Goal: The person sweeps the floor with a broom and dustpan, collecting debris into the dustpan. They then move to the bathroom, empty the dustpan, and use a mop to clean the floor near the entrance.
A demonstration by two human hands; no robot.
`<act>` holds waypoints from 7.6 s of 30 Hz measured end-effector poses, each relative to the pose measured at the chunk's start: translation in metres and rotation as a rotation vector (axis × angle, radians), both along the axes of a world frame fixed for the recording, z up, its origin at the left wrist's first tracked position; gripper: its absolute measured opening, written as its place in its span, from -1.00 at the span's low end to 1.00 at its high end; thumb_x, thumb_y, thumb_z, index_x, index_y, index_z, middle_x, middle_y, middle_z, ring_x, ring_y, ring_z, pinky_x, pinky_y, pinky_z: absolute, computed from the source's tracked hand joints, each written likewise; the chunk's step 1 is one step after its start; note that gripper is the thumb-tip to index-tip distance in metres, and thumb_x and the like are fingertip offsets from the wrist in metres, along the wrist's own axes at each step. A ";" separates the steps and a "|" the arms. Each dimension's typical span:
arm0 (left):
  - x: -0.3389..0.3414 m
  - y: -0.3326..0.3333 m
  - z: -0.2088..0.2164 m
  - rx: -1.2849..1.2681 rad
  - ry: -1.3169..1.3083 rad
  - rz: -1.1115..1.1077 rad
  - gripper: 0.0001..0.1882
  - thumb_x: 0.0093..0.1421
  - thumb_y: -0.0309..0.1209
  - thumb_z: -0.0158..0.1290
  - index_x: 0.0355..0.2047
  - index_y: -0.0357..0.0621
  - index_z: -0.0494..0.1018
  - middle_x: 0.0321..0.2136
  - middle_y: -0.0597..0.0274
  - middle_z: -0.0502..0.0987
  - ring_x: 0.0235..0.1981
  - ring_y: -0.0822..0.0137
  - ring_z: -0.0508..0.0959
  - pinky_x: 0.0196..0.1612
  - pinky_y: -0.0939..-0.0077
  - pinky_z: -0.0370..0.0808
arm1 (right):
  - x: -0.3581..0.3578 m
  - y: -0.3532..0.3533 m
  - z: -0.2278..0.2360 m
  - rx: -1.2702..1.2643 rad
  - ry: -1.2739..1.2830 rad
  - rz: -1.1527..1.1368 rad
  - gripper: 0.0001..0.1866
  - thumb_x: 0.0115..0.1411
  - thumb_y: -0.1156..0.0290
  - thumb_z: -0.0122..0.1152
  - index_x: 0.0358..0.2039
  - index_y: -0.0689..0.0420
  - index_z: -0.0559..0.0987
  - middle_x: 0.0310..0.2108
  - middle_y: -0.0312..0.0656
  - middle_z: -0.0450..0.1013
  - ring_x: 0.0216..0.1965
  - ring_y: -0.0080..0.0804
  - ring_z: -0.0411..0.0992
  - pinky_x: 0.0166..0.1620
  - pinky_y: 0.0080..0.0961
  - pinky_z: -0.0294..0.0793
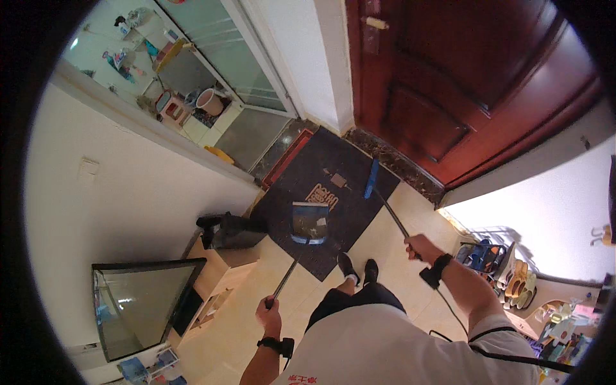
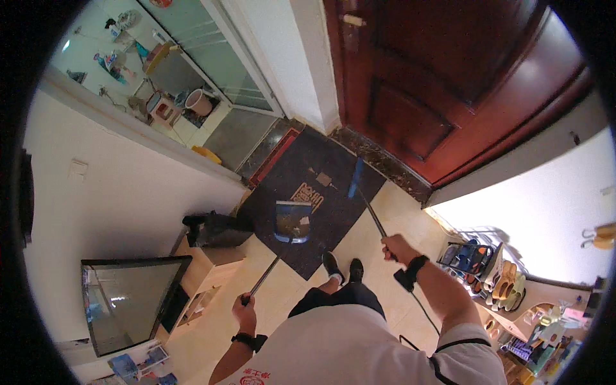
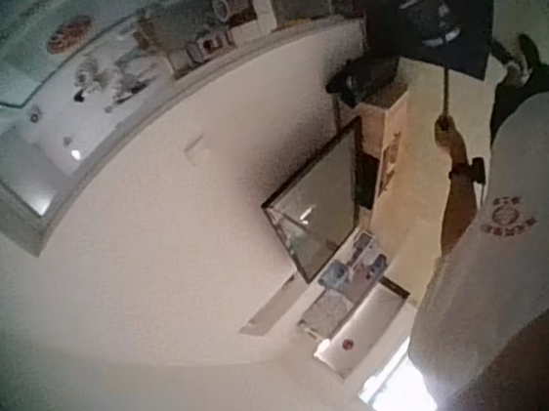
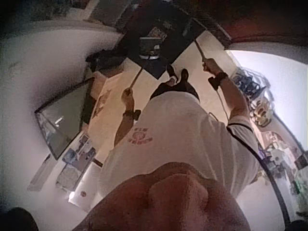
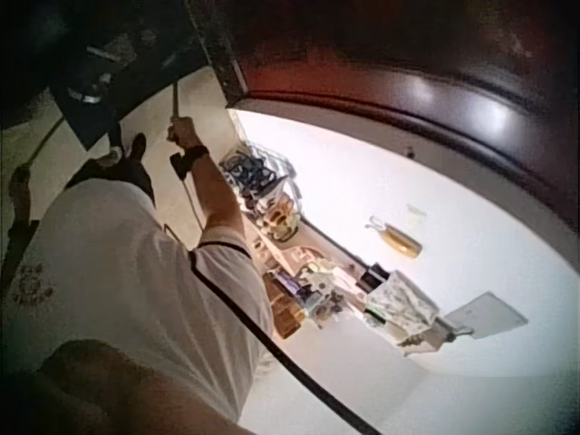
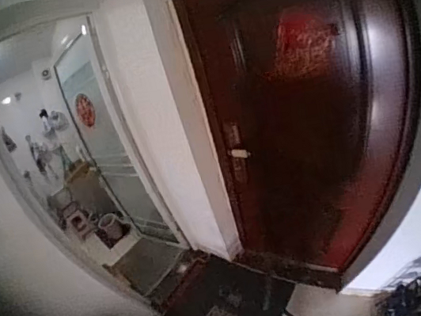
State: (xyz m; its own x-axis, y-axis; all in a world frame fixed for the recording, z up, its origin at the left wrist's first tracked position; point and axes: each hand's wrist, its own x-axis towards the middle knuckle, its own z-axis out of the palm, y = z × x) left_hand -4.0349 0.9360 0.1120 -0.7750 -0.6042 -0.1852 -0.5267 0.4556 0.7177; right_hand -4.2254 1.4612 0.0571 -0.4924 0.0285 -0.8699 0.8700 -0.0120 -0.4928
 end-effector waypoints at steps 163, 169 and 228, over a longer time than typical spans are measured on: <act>0.207 0.268 -0.110 0.203 0.137 1.532 -0.83 0.18 -0.59 0.21 -0.20 -0.22 0.56 -0.34 0.41 0.55 -0.29 0.52 0.50 -0.13 0.61 0.46 | -0.131 -0.380 -0.183 0.391 1.032 2.247 -0.70 0.29 0.45 -0.03 -0.03 0.35 0.41 -0.27 0.18 0.53 -0.21 0.15 0.54 -0.18 -0.03 0.56; 0.217 0.271 -0.110 0.181 0.135 1.555 -0.83 0.18 -0.60 0.21 -0.20 -0.23 0.56 -0.31 0.40 0.56 -0.27 0.52 0.51 -0.10 0.61 0.46 | -0.080 -0.391 -0.224 0.409 0.907 2.357 -0.67 0.36 0.35 -0.22 -0.12 0.30 0.46 -0.22 0.22 0.53 -0.15 0.16 0.54 -0.08 0.01 0.53; 0.285 0.345 -0.159 0.200 0.134 1.698 -0.85 0.19 -0.59 0.20 -0.22 -0.24 0.56 -0.31 0.39 0.56 -0.26 0.51 0.52 -0.09 0.61 0.46 | -0.122 -0.230 -0.239 0.692 0.803 2.720 -0.68 0.29 0.47 -0.13 0.02 0.30 0.41 -0.28 0.18 0.56 -0.22 0.09 0.57 -0.22 -0.03 0.58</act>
State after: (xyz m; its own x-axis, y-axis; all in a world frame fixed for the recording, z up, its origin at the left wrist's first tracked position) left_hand -3.7494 1.2814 -0.0473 0.6459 -0.6800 -0.3470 -0.2240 -0.6034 0.7654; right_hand -4.3471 1.2310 -0.1821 -0.0092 -0.5830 -0.8124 -0.9960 0.0772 -0.0440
